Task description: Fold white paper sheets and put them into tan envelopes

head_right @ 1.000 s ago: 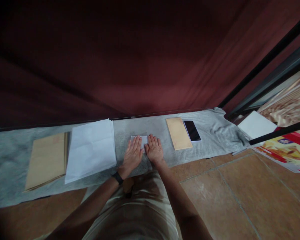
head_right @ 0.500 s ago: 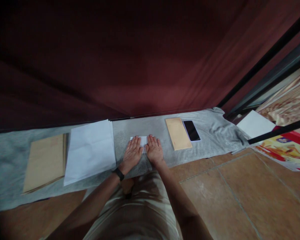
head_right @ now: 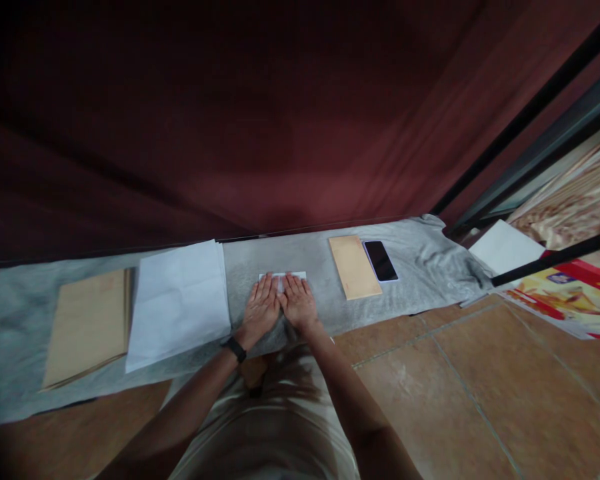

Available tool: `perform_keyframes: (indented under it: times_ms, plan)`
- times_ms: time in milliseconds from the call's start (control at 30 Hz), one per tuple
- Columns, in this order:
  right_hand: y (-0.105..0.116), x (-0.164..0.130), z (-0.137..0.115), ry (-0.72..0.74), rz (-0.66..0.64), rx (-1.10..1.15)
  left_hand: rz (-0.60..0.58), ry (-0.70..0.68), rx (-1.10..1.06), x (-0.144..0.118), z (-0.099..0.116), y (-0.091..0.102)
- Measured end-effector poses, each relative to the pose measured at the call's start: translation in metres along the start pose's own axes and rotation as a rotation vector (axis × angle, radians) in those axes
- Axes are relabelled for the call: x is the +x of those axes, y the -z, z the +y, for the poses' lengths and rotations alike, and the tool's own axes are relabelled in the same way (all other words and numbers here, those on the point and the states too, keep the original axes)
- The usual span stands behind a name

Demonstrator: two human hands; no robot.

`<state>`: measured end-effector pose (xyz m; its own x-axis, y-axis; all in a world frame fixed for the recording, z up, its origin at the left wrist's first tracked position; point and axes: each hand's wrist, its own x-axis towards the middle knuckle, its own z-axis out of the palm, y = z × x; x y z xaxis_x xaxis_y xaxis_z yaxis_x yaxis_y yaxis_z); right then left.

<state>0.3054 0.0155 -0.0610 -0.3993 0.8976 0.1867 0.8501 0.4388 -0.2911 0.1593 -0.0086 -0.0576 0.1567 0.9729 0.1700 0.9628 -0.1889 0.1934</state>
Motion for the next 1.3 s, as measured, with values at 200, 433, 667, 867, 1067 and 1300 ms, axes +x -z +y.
perform_keyframes:
  times_ms: [200,433,667,867,1067,1300]
  plan:
    - [0.003,-0.008,0.021,-0.059,0.029,-0.03,0.045,0.057,0.005,-0.007,-0.004,0.004]
    - [0.01,-0.018,0.035,-0.098,0.045,-0.064,0.068,0.112,0.021,-0.018,-0.01,0.006]
    - [0.014,-0.026,0.041,-0.14,0.074,-0.081,0.111,0.152,0.009,-0.028,-0.015,0.007]
    - [0.013,-0.028,0.04,-0.16,0.09,-0.083,0.155,0.242,-0.013,-0.034,-0.014,0.006]
    - [0.016,-0.029,0.039,-0.177,0.099,-0.065,0.191,0.229,-0.095,-0.025,-0.018,0.007]
    - [0.019,-0.015,0.014,-0.125,0.132,0.015,0.156,0.073,-0.076,-0.016,0.003,0.013]
